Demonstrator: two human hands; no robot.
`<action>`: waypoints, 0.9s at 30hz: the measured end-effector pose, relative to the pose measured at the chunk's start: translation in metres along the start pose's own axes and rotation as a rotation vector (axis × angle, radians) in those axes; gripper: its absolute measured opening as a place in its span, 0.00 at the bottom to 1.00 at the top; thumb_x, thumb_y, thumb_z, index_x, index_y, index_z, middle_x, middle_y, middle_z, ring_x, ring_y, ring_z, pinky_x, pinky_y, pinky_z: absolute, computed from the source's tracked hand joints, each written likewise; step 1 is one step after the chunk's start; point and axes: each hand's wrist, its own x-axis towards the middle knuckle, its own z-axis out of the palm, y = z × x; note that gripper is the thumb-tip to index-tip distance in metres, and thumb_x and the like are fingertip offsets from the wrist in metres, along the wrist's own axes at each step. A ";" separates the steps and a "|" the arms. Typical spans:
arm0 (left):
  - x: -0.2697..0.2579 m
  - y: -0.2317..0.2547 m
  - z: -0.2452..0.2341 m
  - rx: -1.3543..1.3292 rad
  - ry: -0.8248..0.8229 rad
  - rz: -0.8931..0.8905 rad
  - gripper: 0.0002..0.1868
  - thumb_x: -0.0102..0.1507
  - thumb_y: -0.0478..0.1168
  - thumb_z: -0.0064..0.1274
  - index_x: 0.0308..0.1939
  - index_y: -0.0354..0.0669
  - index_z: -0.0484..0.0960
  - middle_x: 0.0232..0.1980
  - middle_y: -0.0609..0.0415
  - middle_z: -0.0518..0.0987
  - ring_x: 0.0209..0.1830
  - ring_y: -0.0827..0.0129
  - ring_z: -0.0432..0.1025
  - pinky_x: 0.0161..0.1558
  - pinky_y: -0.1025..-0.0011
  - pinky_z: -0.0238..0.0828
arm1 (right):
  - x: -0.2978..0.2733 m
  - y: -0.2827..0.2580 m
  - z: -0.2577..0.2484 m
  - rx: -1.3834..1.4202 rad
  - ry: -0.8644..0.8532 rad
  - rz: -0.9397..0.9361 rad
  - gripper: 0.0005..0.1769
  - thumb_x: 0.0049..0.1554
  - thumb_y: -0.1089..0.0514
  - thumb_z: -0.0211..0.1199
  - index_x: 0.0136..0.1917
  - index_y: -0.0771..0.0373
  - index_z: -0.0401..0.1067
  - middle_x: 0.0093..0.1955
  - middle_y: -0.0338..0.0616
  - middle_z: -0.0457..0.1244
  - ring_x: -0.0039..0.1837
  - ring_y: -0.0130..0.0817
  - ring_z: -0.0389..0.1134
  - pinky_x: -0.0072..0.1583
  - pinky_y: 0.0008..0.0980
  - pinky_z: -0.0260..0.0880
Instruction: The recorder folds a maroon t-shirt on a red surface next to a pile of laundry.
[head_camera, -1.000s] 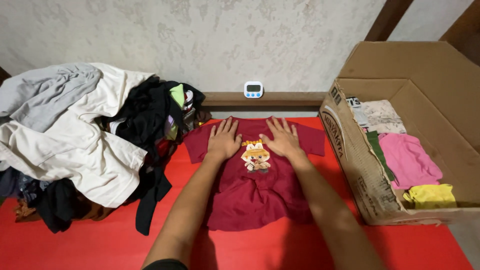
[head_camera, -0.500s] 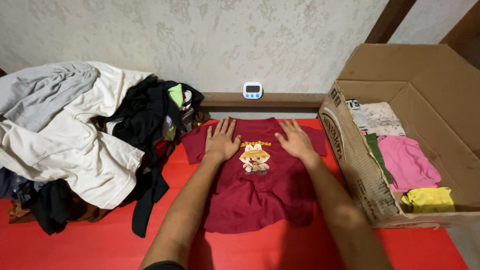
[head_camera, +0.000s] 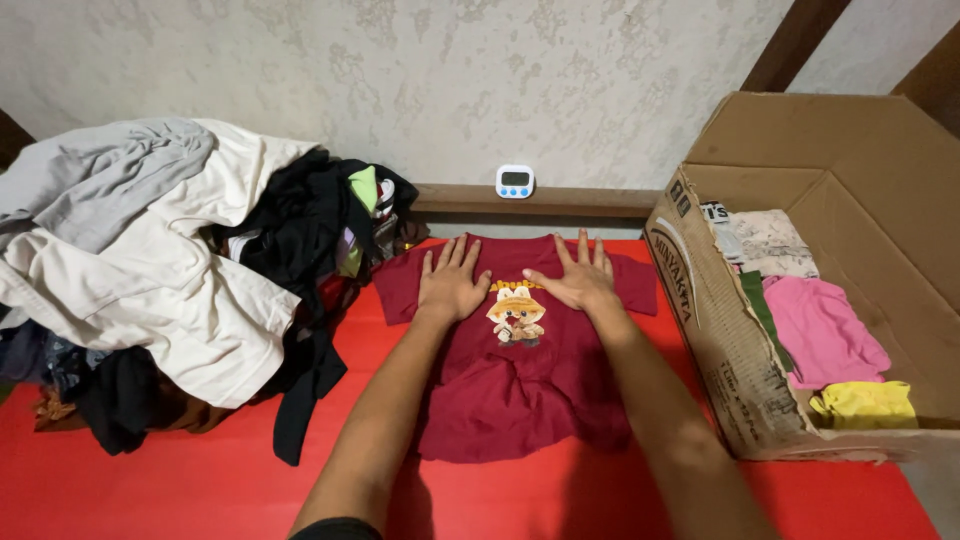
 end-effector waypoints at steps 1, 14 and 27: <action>-0.002 0.002 -0.005 0.001 0.001 0.000 0.40 0.68 0.63 0.30 0.82 0.58 0.46 0.86 0.58 0.41 0.85 0.65 0.34 0.79 0.50 0.27 | 0.000 0.003 0.001 0.001 0.000 -0.001 0.68 0.40 0.04 0.37 0.84 0.30 0.28 0.87 0.44 0.18 0.86 0.55 0.18 0.80 0.61 0.27; -0.096 -0.021 -0.019 -0.218 0.272 0.191 0.40 0.62 0.58 0.52 0.77 0.54 0.61 0.82 0.42 0.52 0.81 0.46 0.46 0.74 0.46 0.47 | -0.136 0.024 0.010 0.268 0.408 -0.411 0.45 0.58 0.30 0.57 0.80 0.54 0.57 0.84 0.60 0.44 0.82 0.61 0.45 0.76 0.54 0.50; -0.253 -0.011 -0.052 -0.201 0.233 0.042 0.28 0.59 0.62 0.57 0.43 0.39 0.82 0.45 0.42 0.80 0.51 0.47 0.73 0.51 0.49 0.68 | -0.258 0.061 -0.007 0.104 0.061 0.098 0.40 0.53 0.23 0.67 0.37 0.66 0.78 0.39 0.57 0.69 0.50 0.52 0.73 0.55 0.47 0.73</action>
